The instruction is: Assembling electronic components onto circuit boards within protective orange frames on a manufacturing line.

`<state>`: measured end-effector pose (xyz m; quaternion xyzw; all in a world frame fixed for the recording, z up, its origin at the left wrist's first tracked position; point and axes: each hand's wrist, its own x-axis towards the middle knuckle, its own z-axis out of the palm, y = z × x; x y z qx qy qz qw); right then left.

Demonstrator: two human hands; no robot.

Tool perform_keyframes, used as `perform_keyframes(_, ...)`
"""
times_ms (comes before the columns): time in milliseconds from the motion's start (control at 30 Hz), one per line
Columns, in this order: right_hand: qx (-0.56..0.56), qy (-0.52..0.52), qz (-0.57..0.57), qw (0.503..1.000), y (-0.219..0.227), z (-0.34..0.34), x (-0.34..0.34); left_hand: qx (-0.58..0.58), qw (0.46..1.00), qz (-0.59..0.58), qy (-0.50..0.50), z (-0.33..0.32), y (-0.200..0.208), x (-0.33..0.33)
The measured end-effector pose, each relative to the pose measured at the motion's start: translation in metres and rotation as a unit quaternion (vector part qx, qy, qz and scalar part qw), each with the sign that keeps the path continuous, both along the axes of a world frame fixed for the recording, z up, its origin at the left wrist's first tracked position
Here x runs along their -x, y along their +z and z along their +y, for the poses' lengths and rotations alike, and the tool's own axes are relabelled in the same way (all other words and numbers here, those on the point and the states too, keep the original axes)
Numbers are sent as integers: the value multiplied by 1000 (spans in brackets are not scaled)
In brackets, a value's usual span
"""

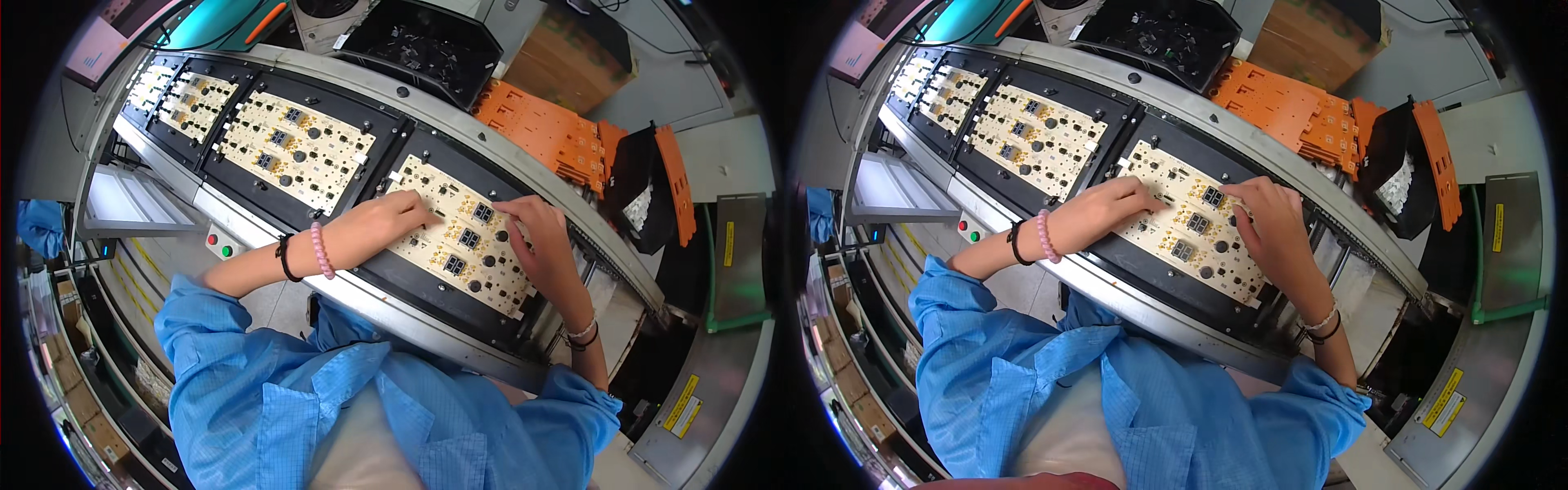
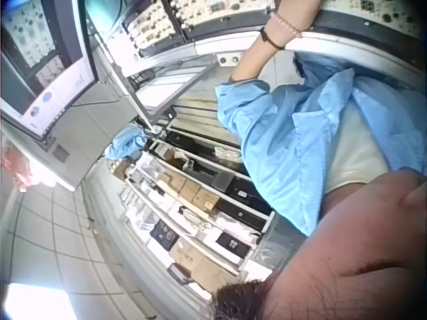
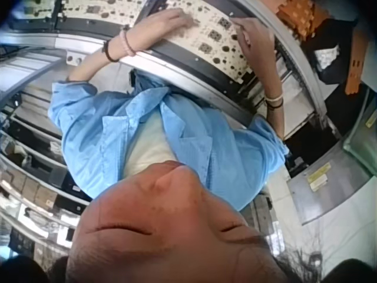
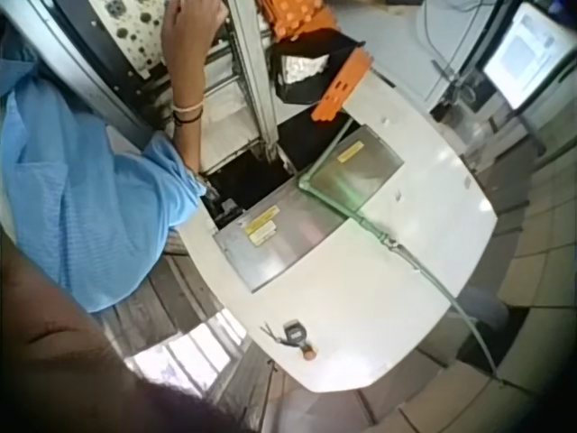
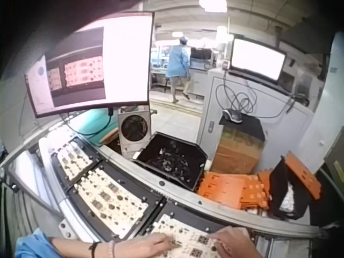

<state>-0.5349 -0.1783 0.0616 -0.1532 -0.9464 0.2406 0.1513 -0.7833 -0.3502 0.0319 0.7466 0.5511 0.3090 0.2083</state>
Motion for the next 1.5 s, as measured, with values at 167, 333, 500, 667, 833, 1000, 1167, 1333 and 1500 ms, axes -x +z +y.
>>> perform_keyframes(167,2,-10,-10,1000,-1,-5,-3,14,997,76,3,-3,-4,-11)
perform_keyframes(333,-6,-11,-11,1000,-4,-5,-9,-31,977,210,1,-4,5,-26)
perform_keyframes(500,-13,-55,-32,998,7,-9,-32,-53,977,208,-8,-7,13,-21)
perform_keyframes(667,-30,-157,-49,986,1,-19,-84,-88,967,202,128,-7,12,16)
perform_keyframes(833,-63,-157,-120,978,-19,-40,-112,-33,941,313,127,-19,5,27)
perform_keyframes(1000,-243,-181,-164,939,-41,-61,-107,-38,929,346,128,-23,-2,18)
perform_keyframes(1167,-153,-188,-135,961,-24,-51,-114,5,937,333,106,-29,4,13)
perform_keyframes(1333,-128,-176,-158,963,-21,-91,-118,11,931,357,79,-61,6,17)
perform_keyframes(1500,-153,-201,-127,959,-32,-98,-108,2,927,361,105,-66,1,7)
